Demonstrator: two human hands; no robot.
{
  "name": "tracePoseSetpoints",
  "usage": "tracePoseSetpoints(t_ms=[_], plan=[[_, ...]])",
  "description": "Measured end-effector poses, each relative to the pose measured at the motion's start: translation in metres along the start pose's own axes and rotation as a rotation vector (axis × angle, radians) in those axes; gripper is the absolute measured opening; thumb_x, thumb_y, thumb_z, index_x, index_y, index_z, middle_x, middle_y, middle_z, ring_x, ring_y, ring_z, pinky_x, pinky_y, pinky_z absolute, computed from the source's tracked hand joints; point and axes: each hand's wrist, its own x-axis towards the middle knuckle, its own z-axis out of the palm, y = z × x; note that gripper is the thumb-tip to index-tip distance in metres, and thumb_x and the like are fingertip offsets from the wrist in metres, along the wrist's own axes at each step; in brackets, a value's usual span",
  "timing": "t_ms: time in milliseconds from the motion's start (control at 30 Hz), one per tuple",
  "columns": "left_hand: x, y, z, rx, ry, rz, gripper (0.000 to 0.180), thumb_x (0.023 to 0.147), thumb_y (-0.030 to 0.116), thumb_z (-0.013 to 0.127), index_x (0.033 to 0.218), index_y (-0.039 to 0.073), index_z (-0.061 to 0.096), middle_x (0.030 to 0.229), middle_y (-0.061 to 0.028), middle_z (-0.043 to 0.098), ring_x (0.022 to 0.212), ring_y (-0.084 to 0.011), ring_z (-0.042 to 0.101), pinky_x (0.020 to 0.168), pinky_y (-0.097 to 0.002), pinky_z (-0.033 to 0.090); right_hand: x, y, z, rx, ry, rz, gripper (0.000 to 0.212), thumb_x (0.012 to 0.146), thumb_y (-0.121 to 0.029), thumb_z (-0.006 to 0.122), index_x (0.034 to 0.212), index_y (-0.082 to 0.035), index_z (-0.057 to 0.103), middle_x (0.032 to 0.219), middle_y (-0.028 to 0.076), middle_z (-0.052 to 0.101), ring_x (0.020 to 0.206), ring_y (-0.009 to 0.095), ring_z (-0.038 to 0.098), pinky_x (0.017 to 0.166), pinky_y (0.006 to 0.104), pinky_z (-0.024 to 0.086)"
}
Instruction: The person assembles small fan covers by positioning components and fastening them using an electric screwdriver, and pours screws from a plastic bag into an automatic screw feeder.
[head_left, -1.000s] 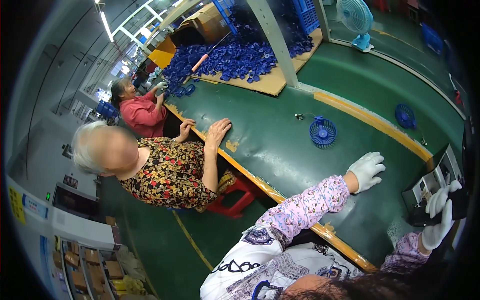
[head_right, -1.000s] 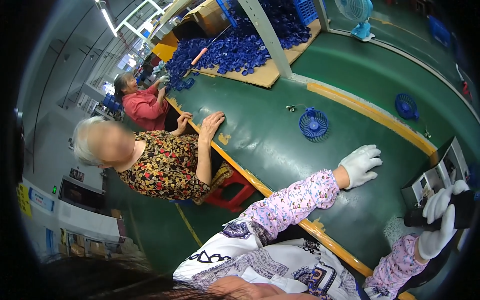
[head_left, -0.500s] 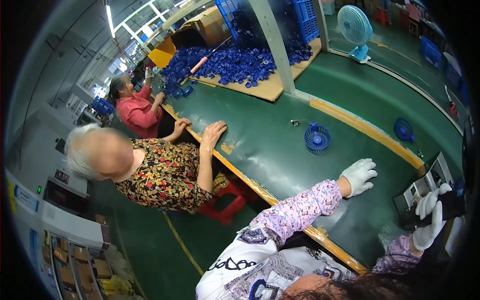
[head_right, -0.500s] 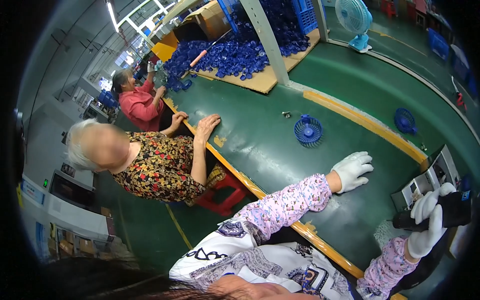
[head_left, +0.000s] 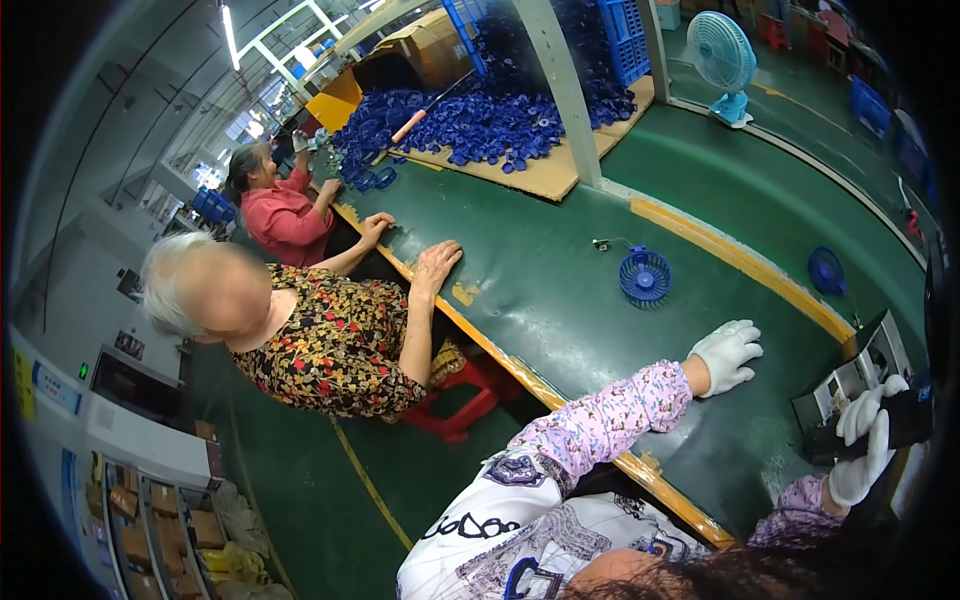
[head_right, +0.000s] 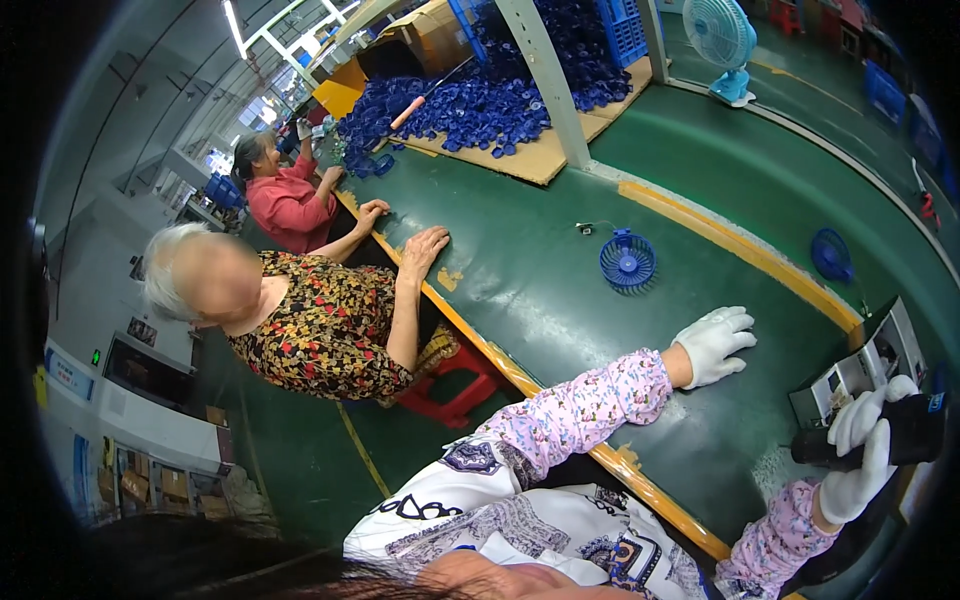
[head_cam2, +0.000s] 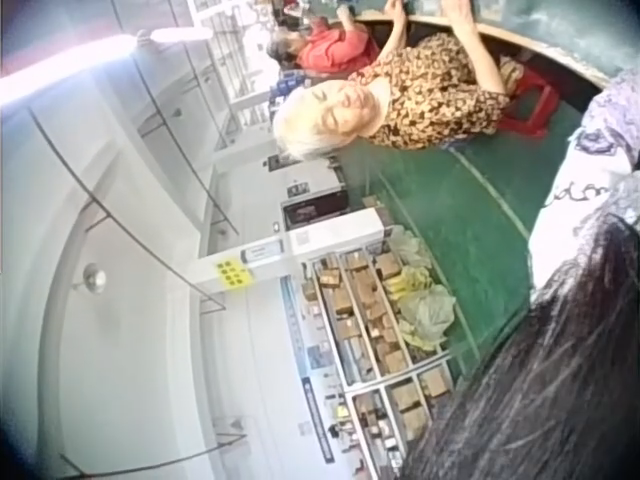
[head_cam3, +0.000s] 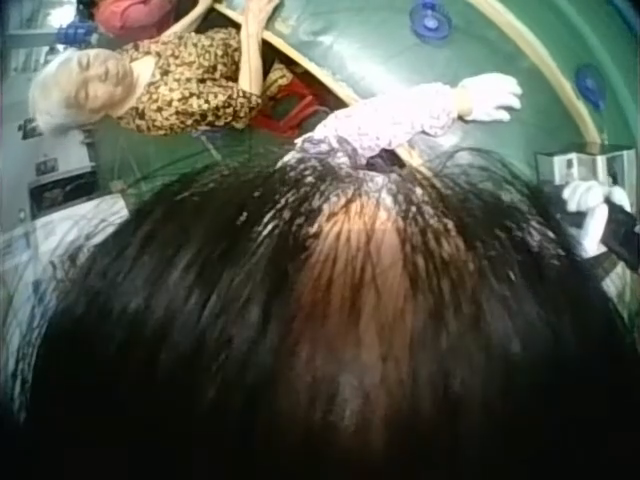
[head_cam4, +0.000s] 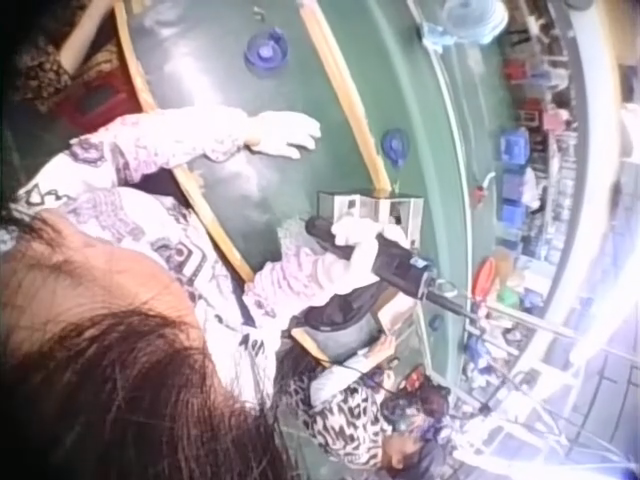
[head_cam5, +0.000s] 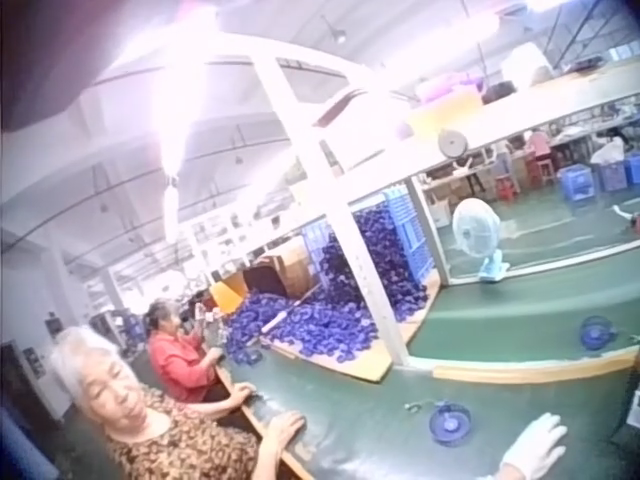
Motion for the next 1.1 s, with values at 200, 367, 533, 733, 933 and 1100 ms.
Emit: tracePoseSetpoints(t_ms=[200, 367, 533, 733, 933, 1100], plan=[[-0.006, -0.004, 0.006, 0.007, 0.024, 0.03, 0.033, 0.072, 0.019, 0.066, 0.101, 0.004, 0.06, 0.117, -0.0163, 0.05, 0.119, -0.0358, 0.042, 0.103, -0.0416, 0.033, -0.009, 0.006, -0.003, -0.04, -0.012, -0.027, 0.029, 0.094, -0.017, 0.043, 0.116, 0.001, 0.038, 0.066, -0.003, 0.032, 0.053, 0.005, 0.03, 0.05, 0.0194, 0.025], [-0.009, -0.001, 0.01, 0.028, 0.032, 0.045, 0.032, 0.071, 0.018, 0.066, 0.099, 0.004, 0.061, 0.116, -0.0165, 0.051, 0.118, -0.0356, 0.043, 0.102, -0.0414, 0.034, -0.019, 0.01, -0.005, -0.036, -0.023, -0.035, 0.03, 0.094, -0.017, 0.042, 0.118, 0.001, 0.037, 0.065, -0.003, 0.032, 0.054, 0.004, 0.03, 0.051, 0.0189, 0.025], [-0.012, 0.004, 0.017, 0.03, 0.055, 0.083, 0.032, 0.07, 0.018, 0.067, 0.098, 0.004, 0.06, 0.115, -0.0165, 0.05, 0.118, -0.0354, 0.043, 0.102, -0.0418, 0.034, -0.036, 0.013, -0.013, -0.032, 0.035, -0.032, 0.03, 0.095, -0.016, 0.041, 0.119, 0.001, 0.037, 0.065, -0.004, 0.032, 0.053, 0.004, 0.03, 0.052, 0.018, 0.025], [-0.02, 0.007, 0.02, 0.058, 0.05, 0.092, 0.033, 0.069, 0.019, 0.068, 0.098, 0.004, 0.06, 0.116, -0.0165, 0.05, 0.118, -0.0354, 0.042, 0.102, -0.0421, 0.034, -0.046, 0.011, -0.003, -0.093, 0.085, -0.075, 0.037, 0.092, -0.021, 0.046, 0.119, 0.004, 0.037, 0.063, -0.003, 0.033, 0.05, 0.005, 0.032, 0.048, 0.0189, 0.026], [-0.024, 0.01, 0.029, 0.059, 0.038, 0.11, 0.034, 0.07, 0.019, 0.067, 0.1, 0.004, 0.06, 0.117, -0.0167, 0.05, 0.119, -0.0355, 0.042, 0.103, -0.0422, 0.033, -0.061, 0.011, -0.003, -0.064, 0.104, -0.114, 0.032, 0.091, -0.02, 0.048, 0.112, 0.003, 0.038, 0.061, -0.002, 0.033, 0.048, 0.005, 0.031, 0.046, 0.0192, 0.026], [-0.028, 0.009, 0.042, 0.064, 0.067, 0.131, 0.035, 0.071, 0.019, 0.067, 0.102, 0.004, 0.06, 0.118, -0.0167, 0.05, 0.119, -0.0353, 0.041, 0.104, -0.0422, 0.032, -0.072, 0.018, -0.017, -0.009, -0.042, -0.131, 0.031, 0.094, -0.015, 0.042, 0.118, 0.004, 0.039, 0.066, -0.003, 0.033, 0.053, 0.005, 0.031, 0.05, 0.0196, 0.026]])
